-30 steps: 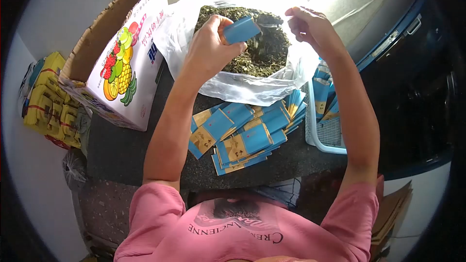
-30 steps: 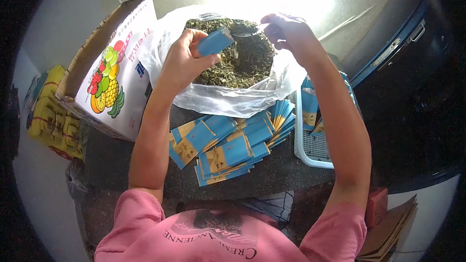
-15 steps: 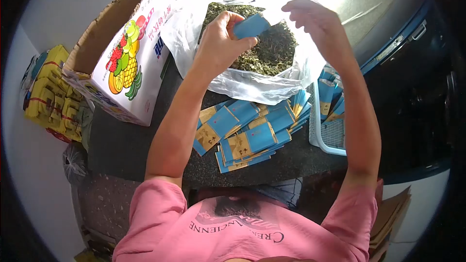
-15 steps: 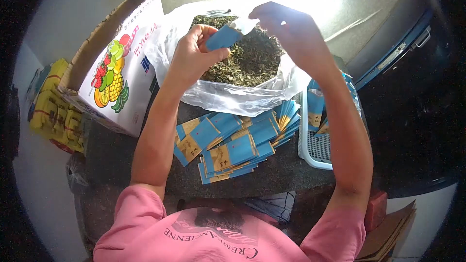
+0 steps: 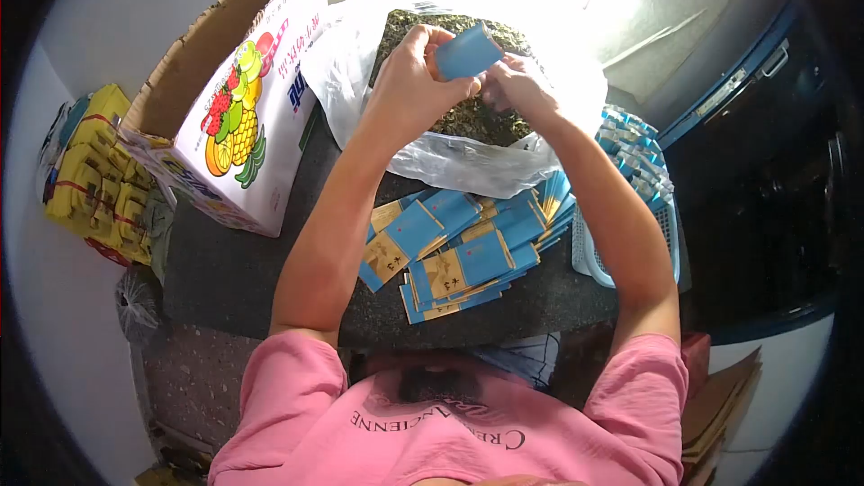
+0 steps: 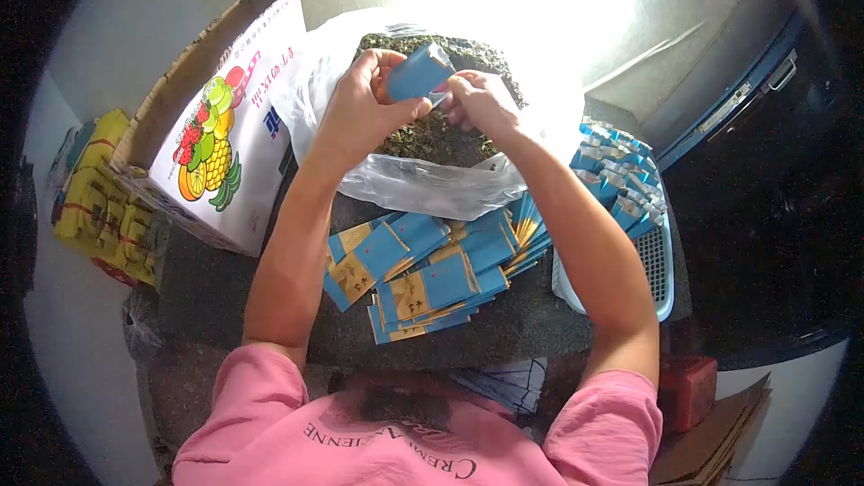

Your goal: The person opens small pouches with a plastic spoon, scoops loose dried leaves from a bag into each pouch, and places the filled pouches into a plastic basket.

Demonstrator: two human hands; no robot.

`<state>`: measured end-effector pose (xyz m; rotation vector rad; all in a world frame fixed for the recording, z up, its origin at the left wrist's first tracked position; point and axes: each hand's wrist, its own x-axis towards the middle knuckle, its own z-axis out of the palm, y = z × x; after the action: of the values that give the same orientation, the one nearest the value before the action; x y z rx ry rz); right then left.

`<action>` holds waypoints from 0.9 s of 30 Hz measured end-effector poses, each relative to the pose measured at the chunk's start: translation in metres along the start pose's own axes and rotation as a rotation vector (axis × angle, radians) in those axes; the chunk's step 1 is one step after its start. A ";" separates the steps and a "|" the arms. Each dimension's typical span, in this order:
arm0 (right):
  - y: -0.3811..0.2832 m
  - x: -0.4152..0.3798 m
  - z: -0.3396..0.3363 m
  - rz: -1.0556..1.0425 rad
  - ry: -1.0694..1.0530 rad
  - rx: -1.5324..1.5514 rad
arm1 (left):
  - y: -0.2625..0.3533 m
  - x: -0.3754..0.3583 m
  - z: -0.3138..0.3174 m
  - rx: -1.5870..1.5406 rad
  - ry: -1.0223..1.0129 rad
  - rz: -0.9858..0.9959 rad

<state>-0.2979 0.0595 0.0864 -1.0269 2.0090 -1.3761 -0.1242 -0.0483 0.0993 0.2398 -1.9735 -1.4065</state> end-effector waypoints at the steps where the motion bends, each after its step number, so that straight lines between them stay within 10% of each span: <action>1: 0.001 0.001 0.000 -0.004 0.000 0.000 | 0.000 0.000 -0.001 0.001 0.002 0.003; 17: -0.056 -0.043 -0.068 -0.078 0.126 0.174 | -0.016 0.002 0.002 0.111 0.035 0.053; 27: -0.092 -0.066 -0.021 -0.621 -0.024 -0.565 | -0.011 0.002 0.005 0.056 0.059 0.064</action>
<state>-0.2466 0.1054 0.1786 -2.0374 2.2124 -1.0471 -0.1320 -0.0498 0.0893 0.2385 -1.9570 -1.2914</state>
